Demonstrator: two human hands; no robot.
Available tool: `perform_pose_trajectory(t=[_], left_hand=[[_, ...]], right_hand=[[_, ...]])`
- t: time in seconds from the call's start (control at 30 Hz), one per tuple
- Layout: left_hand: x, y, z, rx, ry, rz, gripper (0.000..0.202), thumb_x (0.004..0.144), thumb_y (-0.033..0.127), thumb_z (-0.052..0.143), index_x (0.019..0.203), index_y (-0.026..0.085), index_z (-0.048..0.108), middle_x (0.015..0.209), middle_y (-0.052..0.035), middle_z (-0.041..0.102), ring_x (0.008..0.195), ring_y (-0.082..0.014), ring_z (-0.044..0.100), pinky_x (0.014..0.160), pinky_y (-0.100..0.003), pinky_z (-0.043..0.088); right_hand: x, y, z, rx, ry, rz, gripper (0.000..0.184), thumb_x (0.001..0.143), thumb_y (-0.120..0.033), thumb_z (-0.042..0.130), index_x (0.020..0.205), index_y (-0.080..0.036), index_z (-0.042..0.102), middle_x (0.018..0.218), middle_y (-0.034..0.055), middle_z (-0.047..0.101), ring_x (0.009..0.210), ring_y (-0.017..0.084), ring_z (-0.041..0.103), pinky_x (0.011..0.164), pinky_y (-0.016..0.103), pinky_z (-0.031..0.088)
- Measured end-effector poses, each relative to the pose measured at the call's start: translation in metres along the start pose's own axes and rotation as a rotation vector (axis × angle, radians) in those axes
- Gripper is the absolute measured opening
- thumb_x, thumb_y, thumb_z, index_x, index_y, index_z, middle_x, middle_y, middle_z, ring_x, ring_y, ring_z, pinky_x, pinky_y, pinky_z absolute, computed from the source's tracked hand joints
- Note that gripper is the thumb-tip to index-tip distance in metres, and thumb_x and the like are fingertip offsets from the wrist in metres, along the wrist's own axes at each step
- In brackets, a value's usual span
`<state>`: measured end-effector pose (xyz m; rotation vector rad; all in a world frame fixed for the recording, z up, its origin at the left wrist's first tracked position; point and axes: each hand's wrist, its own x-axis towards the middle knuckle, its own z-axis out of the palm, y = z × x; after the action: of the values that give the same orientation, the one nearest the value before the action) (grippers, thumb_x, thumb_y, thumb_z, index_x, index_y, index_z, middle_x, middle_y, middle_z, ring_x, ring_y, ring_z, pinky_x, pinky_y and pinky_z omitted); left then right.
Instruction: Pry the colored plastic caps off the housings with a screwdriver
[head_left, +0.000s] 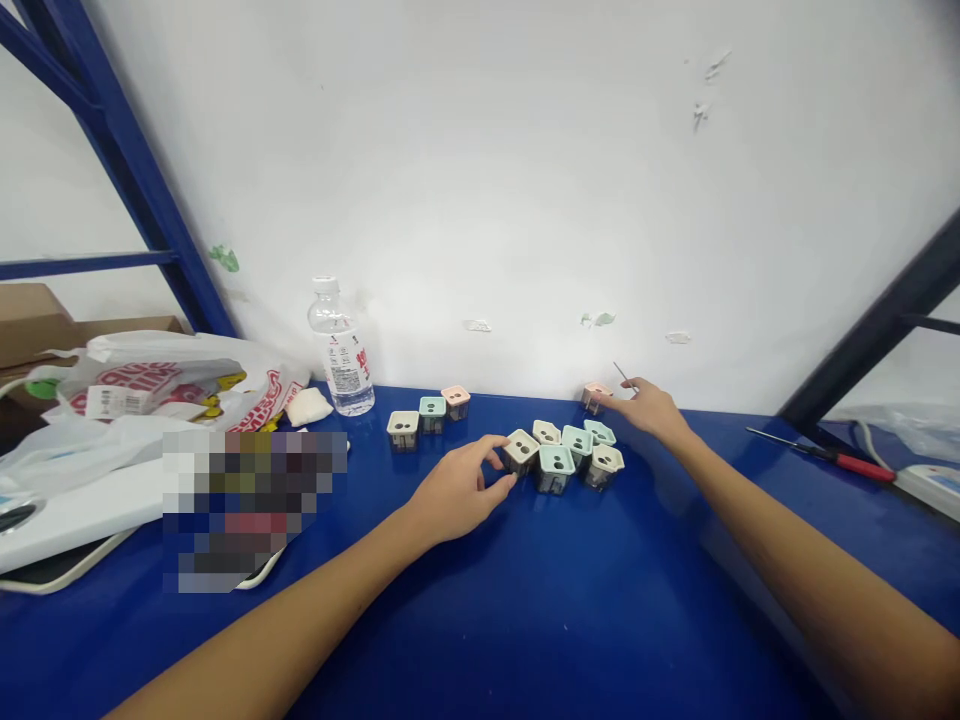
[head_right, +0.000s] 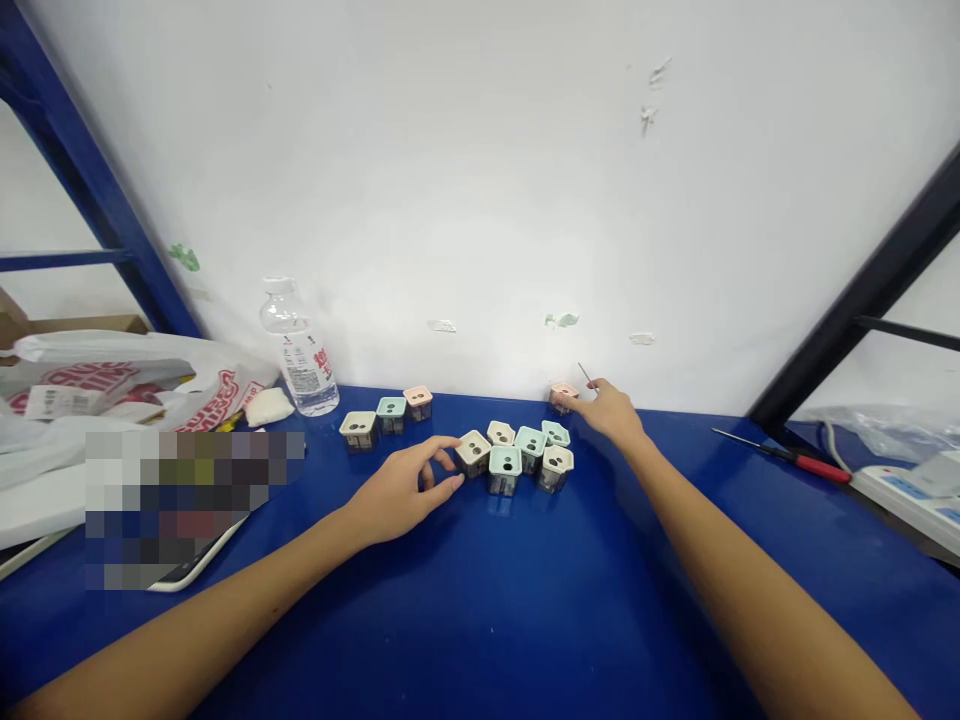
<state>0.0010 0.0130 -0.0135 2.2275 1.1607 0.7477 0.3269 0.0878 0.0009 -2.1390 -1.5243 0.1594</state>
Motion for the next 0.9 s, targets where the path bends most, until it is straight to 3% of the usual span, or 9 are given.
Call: perform_pose_trajectory(t=[0.13,0.27,0.37,0.53,0.63,0.73,0.9], left_hand=[[0.0,-0.001,-0.002,0.01,0.004,-0.001,0.039,0.087,0.038,0.052,0.123,0.022,0.053,0.1,-0.001,0.064,0.06,-0.0106,0.056,0.062,-0.027,0.046],[0.001,-0.003,-0.004,0.015,0.058,-0.002,0.039,0.088,0.036,0.052,0.124,0.022,0.052,0.095,-0.0004,0.062,0.06,-0.0105,0.055,0.064,-0.028,0.046],[0.0,-0.001,-0.004,0.009,0.153,0.029,0.034,0.089,0.035,0.05,0.119,0.02,0.054,0.096,-0.0016,0.06,0.06,-0.0098,0.053,0.064,-0.028,0.047],[-0.013,0.014,0.0,-0.008,0.26,0.265,0.033,0.088,0.033,0.056,0.119,0.02,0.056,0.105,-0.0051,0.058,0.066,-0.0098,0.052,0.062,-0.025,0.047],[-0.022,0.025,0.003,-0.095,0.162,0.267,0.057,0.082,0.042,0.066,0.132,0.024,0.048,0.118,-0.007,0.057,0.071,-0.0107,0.055,0.062,-0.025,0.049],[-0.026,0.029,0.004,-0.131,-0.033,0.251,0.052,0.076,0.048,0.072,0.12,0.025,0.059,0.107,-0.0039,0.064,0.083,-0.0157,0.061,0.073,-0.028,0.05],[-0.024,0.026,0.004,-0.172,-0.138,0.2,0.052,0.068,0.045,0.079,0.113,0.022,0.066,0.103,-0.0033,0.067,0.089,-0.0177,0.062,0.077,-0.027,0.05]], right_hand=[[0.007,-0.008,0.017,0.023,0.004,-0.009,0.046,0.086,-0.056,0.058,0.106,-0.014,0.058,0.087,0.0041,0.06,0.072,0.015,0.056,0.068,0.032,0.047],[-0.007,-0.012,0.009,0.122,0.056,-0.06,0.043,0.084,-0.055,0.06,0.097,-0.014,0.058,0.081,0.0021,0.058,0.068,0.014,0.054,0.064,0.03,0.045],[-0.031,-0.017,-0.009,0.25,0.075,-0.199,0.05,0.08,-0.06,0.06,0.101,-0.015,0.058,0.076,0.0009,0.056,0.064,0.013,0.051,0.057,0.027,0.039],[-0.093,-0.037,-0.029,0.373,-0.011,-0.483,0.052,0.072,-0.063,0.066,0.096,-0.018,0.06,0.063,-0.0039,0.04,0.053,0.011,0.033,0.051,0.026,0.028],[-0.132,-0.051,-0.025,0.368,-0.158,-0.681,0.044,0.064,-0.051,0.079,0.093,-0.021,0.064,0.081,0.0006,0.049,0.06,0.011,0.039,0.055,0.025,0.032],[-0.159,-0.059,-0.013,0.348,-0.31,-0.866,0.03,0.074,-0.039,0.074,0.096,-0.022,0.063,0.089,0.0029,0.051,0.071,0.014,0.045,0.059,0.025,0.035],[-0.172,-0.059,0.003,0.298,-0.387,-0.734,0.03,0.077,-0.034,0.071,0.101,-0.022,0.059,0.093,0.0026,0.049,0.074,0.015,0.048,0.059,0.026,0.036]])
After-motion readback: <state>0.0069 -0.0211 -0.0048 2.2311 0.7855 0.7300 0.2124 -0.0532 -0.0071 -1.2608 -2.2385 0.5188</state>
